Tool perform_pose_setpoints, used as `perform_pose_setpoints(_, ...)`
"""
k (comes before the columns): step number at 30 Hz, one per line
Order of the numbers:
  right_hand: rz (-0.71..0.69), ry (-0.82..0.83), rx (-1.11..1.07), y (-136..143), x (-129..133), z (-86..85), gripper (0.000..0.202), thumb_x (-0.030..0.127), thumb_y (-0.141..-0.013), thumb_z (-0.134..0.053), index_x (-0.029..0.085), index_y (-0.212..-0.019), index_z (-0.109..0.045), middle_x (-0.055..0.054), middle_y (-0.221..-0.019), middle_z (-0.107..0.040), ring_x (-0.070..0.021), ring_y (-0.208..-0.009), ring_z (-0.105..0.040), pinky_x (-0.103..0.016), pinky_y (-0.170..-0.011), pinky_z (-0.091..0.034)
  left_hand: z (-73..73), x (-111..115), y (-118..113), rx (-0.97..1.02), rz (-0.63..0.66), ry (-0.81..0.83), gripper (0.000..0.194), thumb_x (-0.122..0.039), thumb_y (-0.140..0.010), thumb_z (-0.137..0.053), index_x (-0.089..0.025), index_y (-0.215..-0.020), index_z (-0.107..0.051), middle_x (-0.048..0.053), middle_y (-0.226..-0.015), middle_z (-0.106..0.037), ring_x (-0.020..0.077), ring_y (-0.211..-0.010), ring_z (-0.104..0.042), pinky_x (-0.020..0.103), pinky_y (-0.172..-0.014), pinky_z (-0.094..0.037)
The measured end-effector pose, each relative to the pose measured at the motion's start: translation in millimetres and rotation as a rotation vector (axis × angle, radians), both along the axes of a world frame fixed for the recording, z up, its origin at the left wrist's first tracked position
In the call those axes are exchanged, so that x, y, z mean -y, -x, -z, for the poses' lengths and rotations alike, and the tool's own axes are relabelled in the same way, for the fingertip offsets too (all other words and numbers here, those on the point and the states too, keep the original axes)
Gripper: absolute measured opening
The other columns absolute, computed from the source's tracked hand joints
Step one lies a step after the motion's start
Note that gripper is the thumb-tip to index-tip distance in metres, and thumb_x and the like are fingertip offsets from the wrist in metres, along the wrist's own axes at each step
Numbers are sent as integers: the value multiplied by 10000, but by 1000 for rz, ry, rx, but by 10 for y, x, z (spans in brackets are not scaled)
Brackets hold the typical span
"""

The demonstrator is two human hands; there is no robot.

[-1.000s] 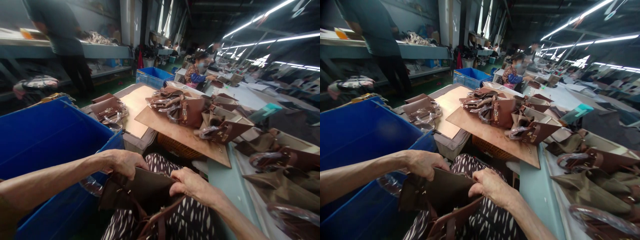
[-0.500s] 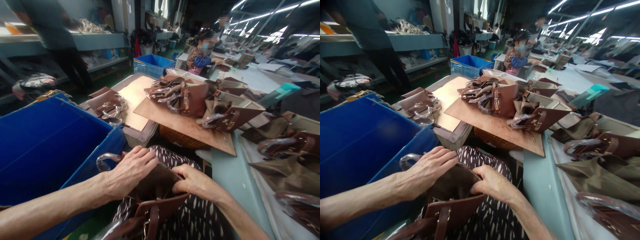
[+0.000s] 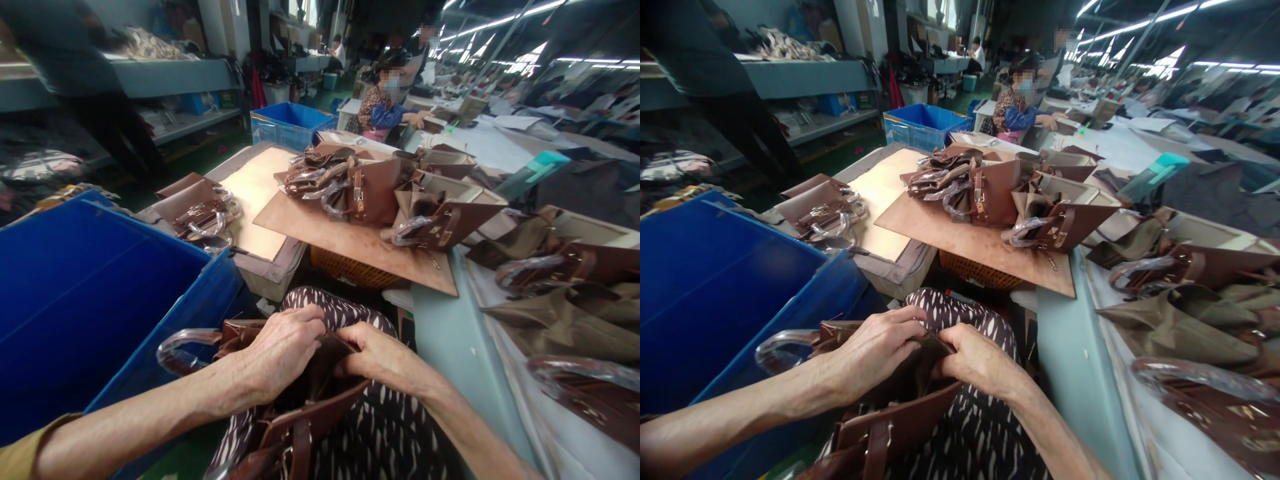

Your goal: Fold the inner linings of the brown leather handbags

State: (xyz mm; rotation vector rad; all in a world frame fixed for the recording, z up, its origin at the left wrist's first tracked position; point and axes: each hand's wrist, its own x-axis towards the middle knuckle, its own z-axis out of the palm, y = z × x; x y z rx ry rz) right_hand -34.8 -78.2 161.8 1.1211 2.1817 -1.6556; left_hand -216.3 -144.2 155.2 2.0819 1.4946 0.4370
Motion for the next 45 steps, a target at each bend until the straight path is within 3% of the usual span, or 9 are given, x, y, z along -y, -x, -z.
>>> perform_pose_setpoints(12, 6, 64, -52, 29, -15, 29, 141, 248, -670, -604, 174, -776, -662, 68, -633, -507, -94, -599, -428, -197, -520, -287, -168, -5, 22, 1, 4, 145, 183, -123, -777, -520, -195, -672, -652, -8, -1148, -565, 175, -950, -548, 310, -821, -399)
perform_pose_setpoints(20, 6, -124, -33, 27, 25, -3, 133, 251, -741, -544, 171, -680, -630, 68, -564, -433, -86, -583, -408, -201, -499, -244, 14, 31, -12, 36, 35, 30, 188, -113, -763, -521, -188, -656, -656, 14, -1141, -577, 206, -978, -519, 375, -885, -351)
perform_pose_setpoints(25, -3, -89, -24, 14, 7, 33, 197, 288, -770, -519, 159, -628, -566, 72, -539, -351, -74, -532, -345, -209, -466, -212, 37, 17, 50, 125, -63, 15, 244, -128, -826, -448, -172, -683, -640, 29, -995, -622, 160, -909, -535, 306, -865, -376)
perform_pose_setpoints(30, -1, -139, -61, 69, -5, 6, 185, 280, -787, -501, 164, -651, -549, 70, -586, -400, -80, -579, -375, -202, -503, -240, 90, 1, 56, 168, -176, 5, 172, -93, -778, -473, -151, -674, -597, 29, -847, -610, 138, -788, -538, 246, -749, -405)
perform_pose_setpoints(35, -7, -183, -32, 114, -7, -48, 213, 276, -801, -482, 169, -620, -513, 73, -589, -414, -84, -600, -390, -203, -524, -247, 87, -42, 35, 180, -207, 41, 179, -50, -706, -456, -147, -563, -504, -1, -687, -552, 105, -642, -487, 210, -605, -363)
perform_pose_setpoints(39, -4, -207, -5, 122, 7, -64, 225, 284, -818, -458, 177, -640, -543, 73, -601, -441, -90, -606, -410, -210, -534, -255, 49, -79, 21, 149, -284, 119, 143, -57, -646, -461, -149, -537, -469, -14, -628, -525, 98, -593, -448, 207, -567, -331)
perform_pose_setpoints(45, 5, -244, 6, 127, 28, -71, 245, 284, -825, -436, 179, -655, -577, 68, -567, -461, -103, -592, -428, -215, -520, -255, 71, -103, 8, 105, -283, 109, 134, -83, -639, -457, -156, -531, -427, -32, -572, -478, 88, -556, -408, 203, -541, -295)
